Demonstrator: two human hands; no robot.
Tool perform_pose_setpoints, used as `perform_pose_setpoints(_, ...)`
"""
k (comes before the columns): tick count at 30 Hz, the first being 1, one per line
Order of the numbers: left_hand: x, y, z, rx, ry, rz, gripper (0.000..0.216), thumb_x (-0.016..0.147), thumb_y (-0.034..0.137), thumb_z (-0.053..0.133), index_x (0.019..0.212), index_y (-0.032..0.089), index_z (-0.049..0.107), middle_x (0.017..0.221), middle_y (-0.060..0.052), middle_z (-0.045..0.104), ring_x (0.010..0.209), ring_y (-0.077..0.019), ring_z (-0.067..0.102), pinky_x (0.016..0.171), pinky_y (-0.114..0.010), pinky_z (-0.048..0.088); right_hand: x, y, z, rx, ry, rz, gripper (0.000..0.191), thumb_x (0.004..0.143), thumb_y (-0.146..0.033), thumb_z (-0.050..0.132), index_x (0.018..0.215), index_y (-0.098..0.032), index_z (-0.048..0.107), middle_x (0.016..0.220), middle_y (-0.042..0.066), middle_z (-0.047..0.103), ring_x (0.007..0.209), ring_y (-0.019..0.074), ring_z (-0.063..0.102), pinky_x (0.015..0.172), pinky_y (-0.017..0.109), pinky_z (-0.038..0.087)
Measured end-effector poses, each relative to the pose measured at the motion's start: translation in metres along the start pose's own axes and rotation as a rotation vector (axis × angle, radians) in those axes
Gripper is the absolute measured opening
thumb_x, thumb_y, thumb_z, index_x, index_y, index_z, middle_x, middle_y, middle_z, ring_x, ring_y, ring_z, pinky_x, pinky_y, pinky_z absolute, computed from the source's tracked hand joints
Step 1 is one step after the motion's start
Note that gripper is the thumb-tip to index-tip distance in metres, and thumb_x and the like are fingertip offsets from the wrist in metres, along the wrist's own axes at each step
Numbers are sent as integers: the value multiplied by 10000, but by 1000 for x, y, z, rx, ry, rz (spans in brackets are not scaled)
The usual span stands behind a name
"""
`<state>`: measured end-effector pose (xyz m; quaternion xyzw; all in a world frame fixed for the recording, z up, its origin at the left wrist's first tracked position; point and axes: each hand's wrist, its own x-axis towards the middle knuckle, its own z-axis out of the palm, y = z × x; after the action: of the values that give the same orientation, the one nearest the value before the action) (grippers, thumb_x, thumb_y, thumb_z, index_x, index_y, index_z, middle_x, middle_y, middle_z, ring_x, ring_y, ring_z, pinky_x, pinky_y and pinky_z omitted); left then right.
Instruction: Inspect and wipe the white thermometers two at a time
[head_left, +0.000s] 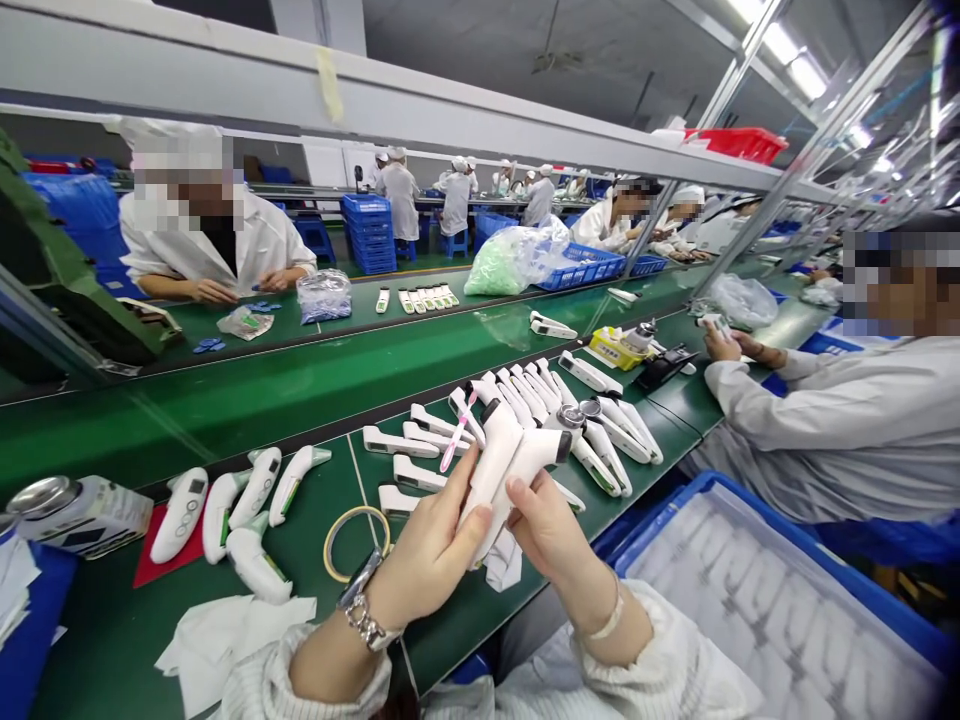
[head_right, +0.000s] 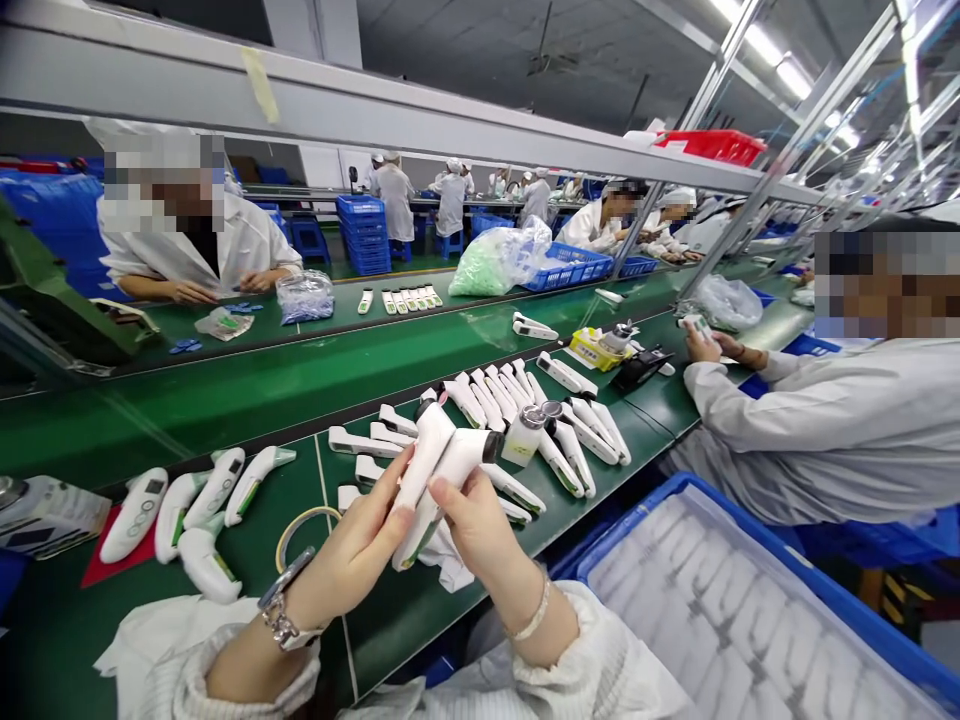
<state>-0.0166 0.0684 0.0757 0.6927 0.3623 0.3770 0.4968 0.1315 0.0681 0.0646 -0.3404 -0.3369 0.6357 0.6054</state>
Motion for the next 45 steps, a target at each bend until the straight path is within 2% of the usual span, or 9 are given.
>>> perform_pose_setpoints(4,6,-6,-2,-288,106,-92,598,788,285,638,1334,205,408,1060,-75,634,943,-219,593,802,-291,433,3,-6,-5,64,90,-59,388,694,-368,753,1020,-230,592,935,35,699,874,242,653,809,402,521)
perform_pose_setpoints(7,11,-3,-6,-664,30,-234,460,714,211,711,1137,205,530,1118,-72,619,968,-223,620,749,-256,468,0,-11,-6,161,143,-46,419,769,-345,684,1151,-293,519,1049,21,680,973,215,634,864,396,506)
perform_pose_setpoints(11,15,1,-8,-932,-18,-337,499,698,120,712,1136,208,491,1033,-68,663,851,-181,666,691,-224,488,-7,-19,-3,211,2,72,351,842,-276,574,1185,-259,504,1197,71,617,1033,215,613,850,402,512)
perform_pose_setpoints(16,16,-3,-6,-1034,42,-317,227,843,305,567,995,137,569,788,-50,672,558,-112,609,566,-219,487,-10,-23,-2,195,-92,140,248,864,-268,517,1086,-184,592,1171,85,627,1066,229,597,975,426,439)
perform_pose_setpoints(18,17,-2,-5,-1081,41,-355,382,900,431,418,915,101,609,758,-75,665,532,-118,588,554,-232,484,-10,-23,-2,207,-94,169,269,864,-290,510,1071,-153,614,1149,93,638,1073,221,592,1004,402,421)
perform_pose_setpoints(21,18,1,-5,-1118,46,-415,505,923,457,316,885,77,646,760,-94,659,563,-134,590,565,-247,484,-9,-23,-4,239,-121,217,336,877,-331,476,1104,-124,612,1157,106,630,1082,219,585,993,386,434)
perform_pose_setpoints(26,18,3,-3,-1130,28,-427,484,912,425,367,811,57,664,741,-106,646,570,-135,569,541,-242,453,-11,-24,-2,205,-170,169,337,907,-334,436,1148,-153,585,1196,106,603,1091,225,572,1002,414,413)
perform_pose_setpoints(33,12,0,-1,-1056,12,-306,455,901,403,375,893,62,676,676,-96,660,529,-137,569,564,-241,462,-21,-30,7,122,-287,66,280,885,-275,496,1144,-209,580,1062,84,638,892,217,606,804,422,504)
perform_pose_setpoints(45,9,1,-1,-1015,-25,-265,432,861,430,433,987,89,668,662,-83,658,526,-145,556,568,-258,448,-28,-33,4,15,-287,43,319,849,-329,573,1157,-247,560,1072,79,623,907,234,604,803,434,483)
